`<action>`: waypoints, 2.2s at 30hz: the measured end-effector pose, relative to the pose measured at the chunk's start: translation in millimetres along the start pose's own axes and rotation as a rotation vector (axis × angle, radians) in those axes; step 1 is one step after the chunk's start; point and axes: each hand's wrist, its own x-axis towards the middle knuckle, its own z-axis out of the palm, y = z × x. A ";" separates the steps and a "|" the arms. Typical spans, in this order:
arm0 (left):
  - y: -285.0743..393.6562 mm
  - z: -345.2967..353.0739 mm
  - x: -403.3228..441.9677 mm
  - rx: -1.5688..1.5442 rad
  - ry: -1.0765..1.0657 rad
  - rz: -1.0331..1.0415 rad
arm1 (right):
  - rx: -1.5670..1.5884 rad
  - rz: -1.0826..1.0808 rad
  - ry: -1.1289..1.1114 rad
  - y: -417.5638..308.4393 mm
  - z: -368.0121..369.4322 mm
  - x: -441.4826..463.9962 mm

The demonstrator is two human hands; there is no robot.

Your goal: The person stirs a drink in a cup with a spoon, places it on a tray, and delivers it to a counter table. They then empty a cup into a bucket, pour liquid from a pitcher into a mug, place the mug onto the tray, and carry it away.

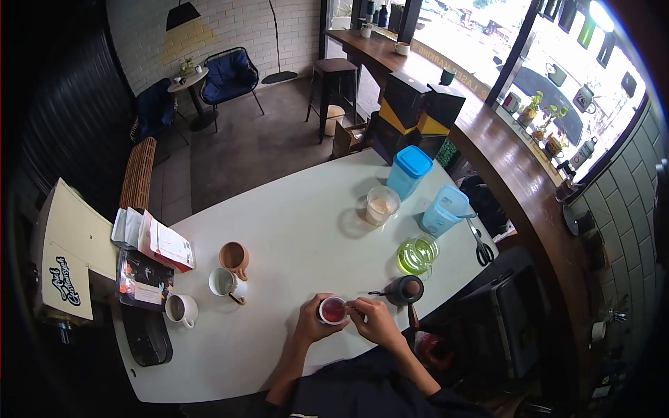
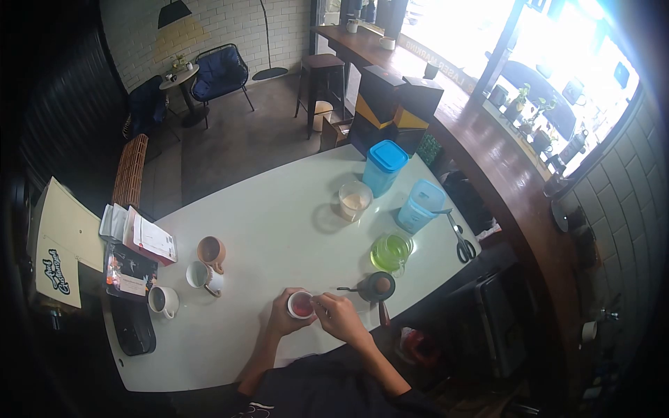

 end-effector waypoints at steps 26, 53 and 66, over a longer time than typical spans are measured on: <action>7.9 -3.2 4.0 0.015 0.000 0.016 | -0.006 0.006 0.049 3.5 2.7 1.4; 0.3 -2.1 2.5 0.022 -0.012 0.019 | 0.058 0.065 0.026 -2.6 1.3 2.8; -2.0 -1.9 1.5 0.030 -0.014 0.016 | 0.022 -0.015 0.071 4.6 4.0 4.3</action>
